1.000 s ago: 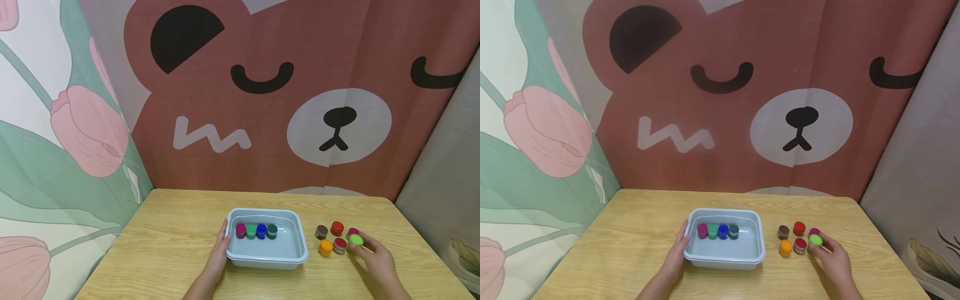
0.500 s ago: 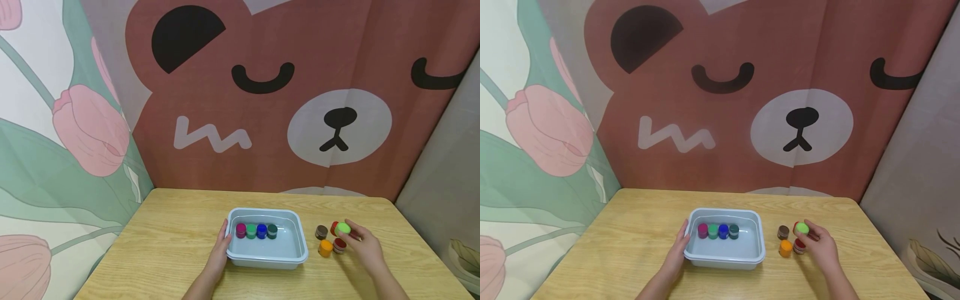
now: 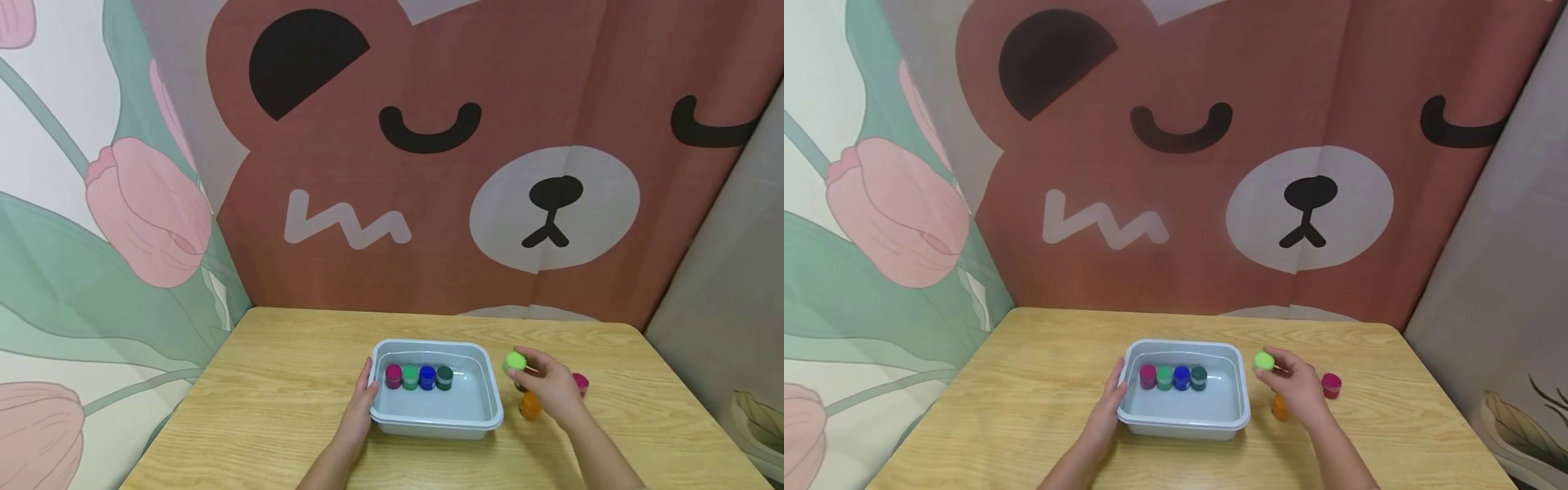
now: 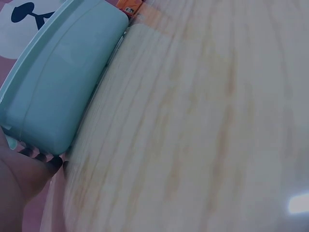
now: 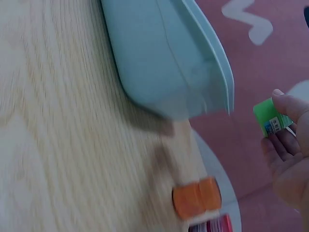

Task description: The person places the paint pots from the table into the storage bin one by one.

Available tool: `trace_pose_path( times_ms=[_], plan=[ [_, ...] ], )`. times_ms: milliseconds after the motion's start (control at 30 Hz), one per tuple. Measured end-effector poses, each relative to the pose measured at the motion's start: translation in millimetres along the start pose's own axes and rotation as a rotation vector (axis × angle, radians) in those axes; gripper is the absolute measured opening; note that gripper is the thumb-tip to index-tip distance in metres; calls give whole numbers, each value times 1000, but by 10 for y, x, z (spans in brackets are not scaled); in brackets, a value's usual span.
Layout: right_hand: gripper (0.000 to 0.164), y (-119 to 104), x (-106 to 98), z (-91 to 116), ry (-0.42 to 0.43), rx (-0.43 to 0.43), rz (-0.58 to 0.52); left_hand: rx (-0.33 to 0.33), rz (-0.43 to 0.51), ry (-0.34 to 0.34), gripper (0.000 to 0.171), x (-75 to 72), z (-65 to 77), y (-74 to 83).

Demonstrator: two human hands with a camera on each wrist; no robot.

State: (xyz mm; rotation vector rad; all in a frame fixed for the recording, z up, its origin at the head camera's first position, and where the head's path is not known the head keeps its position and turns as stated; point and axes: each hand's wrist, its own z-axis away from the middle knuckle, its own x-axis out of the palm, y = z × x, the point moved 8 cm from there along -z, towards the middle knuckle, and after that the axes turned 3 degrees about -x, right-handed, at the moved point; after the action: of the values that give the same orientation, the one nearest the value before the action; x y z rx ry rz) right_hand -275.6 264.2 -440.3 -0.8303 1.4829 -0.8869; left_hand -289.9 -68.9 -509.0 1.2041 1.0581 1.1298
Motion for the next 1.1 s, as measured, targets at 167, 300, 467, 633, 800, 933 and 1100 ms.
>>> trace_pose_path(
  times_ms=[167,300,467,633,800,933,1100],
  plan=[
    [61,-162,234,-71,-33,-55,-34,-2,2,-6,58,3,-4,-10],
    [59,-250,421,-116,-61,-54,-58,-3,4,-13,58,8,3,-6],
    [57,-338,629,-173,-95,-60,-79,-1,12,-23,58,15,11,12],
    [54,-411,818,-233,-120,-84,-75,-7,11,-22,57,17,15,8],
    [52,-505,1027,-264,-174,-125,-87,-28,-1,-10,57,0,8,-32],
    [50,-560,1181,-278,-188,-130,-62,-31,-6,-8,58,-6,9,-41],
    [46,-607,1356,-297,-203,-150,-2,-26,-18,-16,59,2,13,-18]
  ],
)
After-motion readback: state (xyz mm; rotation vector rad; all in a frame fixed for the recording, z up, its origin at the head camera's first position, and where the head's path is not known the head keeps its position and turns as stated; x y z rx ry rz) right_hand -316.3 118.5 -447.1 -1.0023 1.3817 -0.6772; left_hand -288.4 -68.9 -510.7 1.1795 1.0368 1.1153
